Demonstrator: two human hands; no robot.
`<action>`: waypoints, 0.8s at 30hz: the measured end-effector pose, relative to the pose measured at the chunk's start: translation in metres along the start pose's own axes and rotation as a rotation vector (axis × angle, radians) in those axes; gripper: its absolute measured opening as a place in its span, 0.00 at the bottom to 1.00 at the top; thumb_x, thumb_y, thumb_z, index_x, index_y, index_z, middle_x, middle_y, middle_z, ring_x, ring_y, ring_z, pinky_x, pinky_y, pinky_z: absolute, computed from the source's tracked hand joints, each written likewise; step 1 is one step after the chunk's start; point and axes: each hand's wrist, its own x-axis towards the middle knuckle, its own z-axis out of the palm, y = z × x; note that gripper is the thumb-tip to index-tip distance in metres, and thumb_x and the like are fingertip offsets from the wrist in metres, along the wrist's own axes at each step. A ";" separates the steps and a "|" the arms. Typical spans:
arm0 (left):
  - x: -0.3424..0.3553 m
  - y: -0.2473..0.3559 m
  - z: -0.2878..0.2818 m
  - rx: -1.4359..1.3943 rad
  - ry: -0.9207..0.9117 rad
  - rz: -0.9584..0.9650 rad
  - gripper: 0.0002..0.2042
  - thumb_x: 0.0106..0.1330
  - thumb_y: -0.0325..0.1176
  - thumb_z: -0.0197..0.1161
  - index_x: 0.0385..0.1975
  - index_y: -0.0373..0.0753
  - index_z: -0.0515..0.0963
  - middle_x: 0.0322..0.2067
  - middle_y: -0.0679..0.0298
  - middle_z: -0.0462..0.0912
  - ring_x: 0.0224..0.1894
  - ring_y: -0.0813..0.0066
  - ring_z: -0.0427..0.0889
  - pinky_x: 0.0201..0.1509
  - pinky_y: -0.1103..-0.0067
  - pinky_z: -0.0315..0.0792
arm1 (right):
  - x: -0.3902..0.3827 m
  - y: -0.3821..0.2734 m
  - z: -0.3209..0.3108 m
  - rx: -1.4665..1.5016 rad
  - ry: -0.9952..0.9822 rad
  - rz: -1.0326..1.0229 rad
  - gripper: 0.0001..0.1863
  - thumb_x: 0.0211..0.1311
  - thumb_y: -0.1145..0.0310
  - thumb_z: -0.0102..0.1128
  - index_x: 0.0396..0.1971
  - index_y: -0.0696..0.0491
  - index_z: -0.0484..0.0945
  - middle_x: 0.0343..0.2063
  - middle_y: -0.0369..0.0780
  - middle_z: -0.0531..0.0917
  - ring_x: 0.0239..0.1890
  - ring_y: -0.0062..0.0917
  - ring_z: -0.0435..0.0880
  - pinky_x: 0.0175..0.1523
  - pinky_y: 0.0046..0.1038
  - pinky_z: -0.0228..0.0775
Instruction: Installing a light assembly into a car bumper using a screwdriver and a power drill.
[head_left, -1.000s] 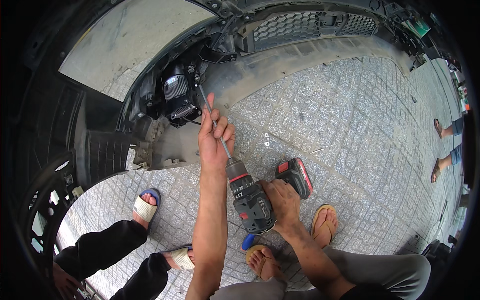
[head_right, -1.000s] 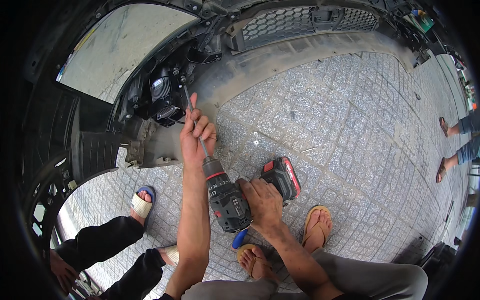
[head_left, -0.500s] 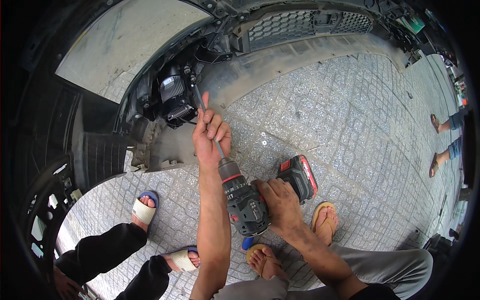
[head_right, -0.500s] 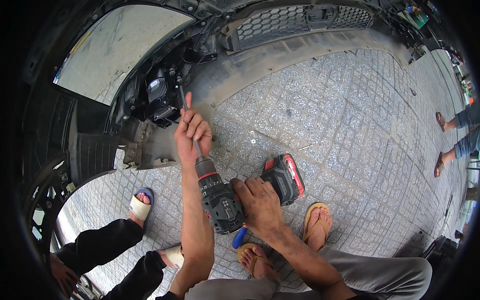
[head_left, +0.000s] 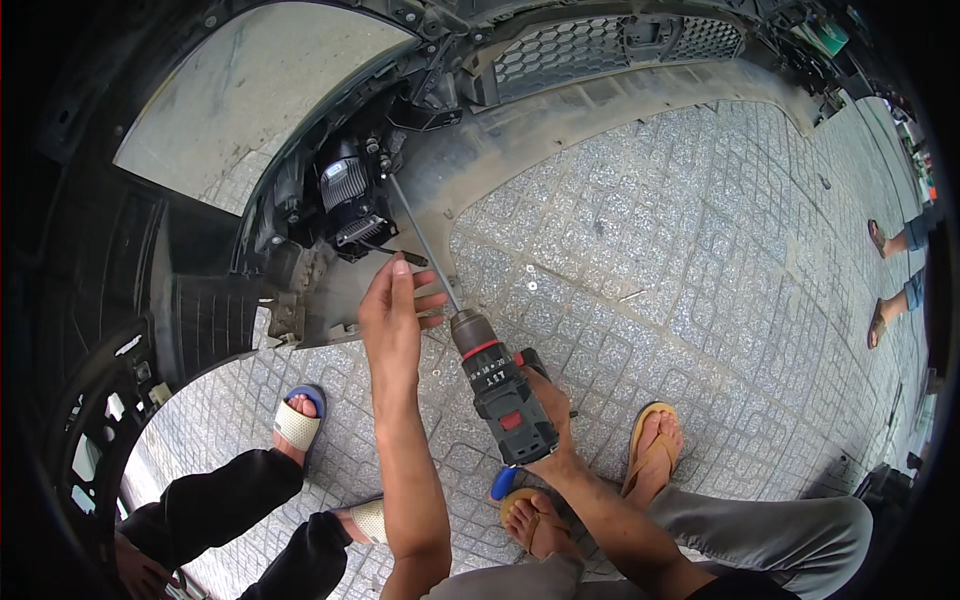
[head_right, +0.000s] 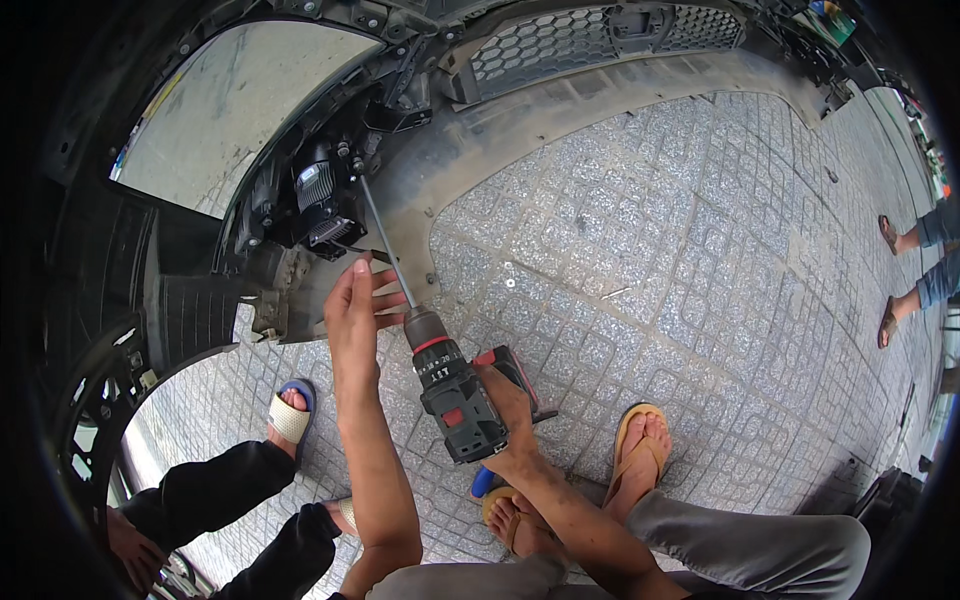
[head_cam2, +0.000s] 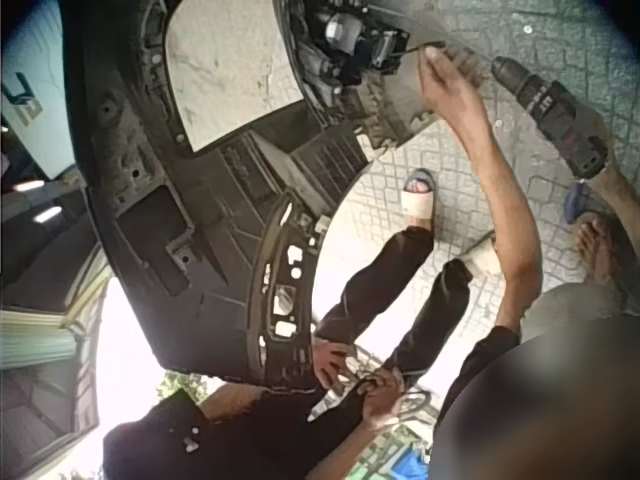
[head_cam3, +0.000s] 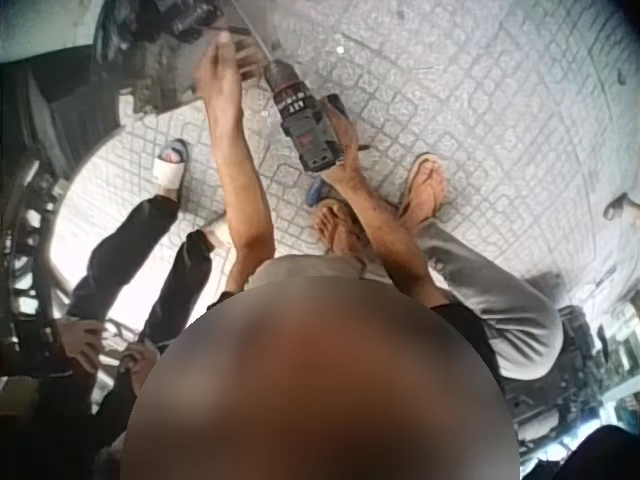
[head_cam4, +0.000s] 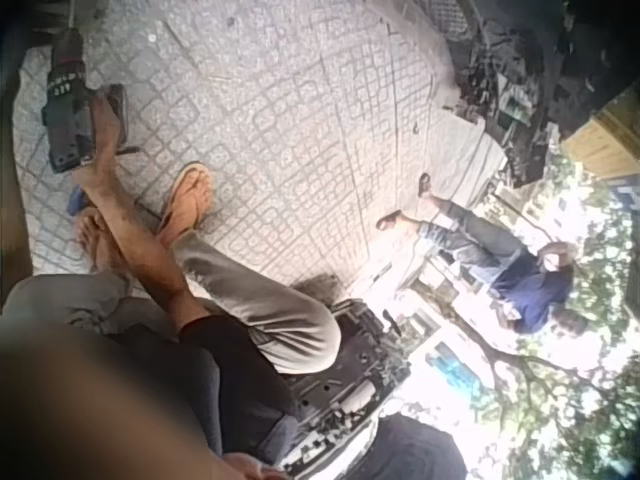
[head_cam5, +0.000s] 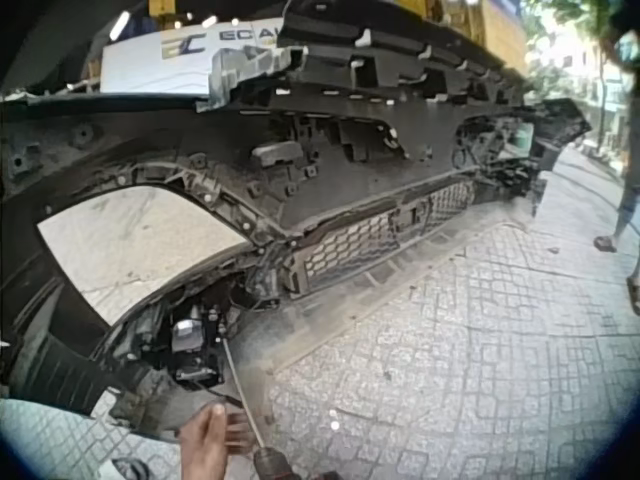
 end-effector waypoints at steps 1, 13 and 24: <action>-0.017 0.013 -0.006 0.290 0.088 0.135 0.17 0.77 0.38 0.53 0.56 0.34 0.74 0.36 0.56 0.85 0.32 0.74 0.84 0.33 0.81 0.76 | -0.001 -0.002 0.004 0.008 0.002 -0.003 0.18 0.50 0.73 0.68 0.43 0.56 0.78 0.35 0.43 0.82 0.37 0.37 0.83 0.43 0.35 0.75; 0.165 0.184 0.027 1.584 0.367 1.144 0.32 0.63 0.53 0.67 0.59 0.34 0.75 0.52 0.47 0.81 0.60 0.48 0.75 0.64 0.65 0.69 | -0.010 0.001 0.052 0.014 0.092 -0.069 0.10 0.54 0.79 0.64 0.38 0.55 0.80 0.32 0.40 0.84 0.33 0.30 0.84 0.40 0.30 0.76; 0.196 0.176 0.038 1.613 -0.114 0.490 0.45 0.43 0.46 0.81 0.57 0.22 0.69 0.47 0.41 0.83 0.51 0.50 0.83 0.59 0.69 0.74 | -0.019 0.005 0.069 0.448 0.164 0.171 0.10 0.54 0.76 0.64 0.38 0.55 0.80 0.29 0.37 0.83 0.31 0.24 0.83 0.36 0.27 0.75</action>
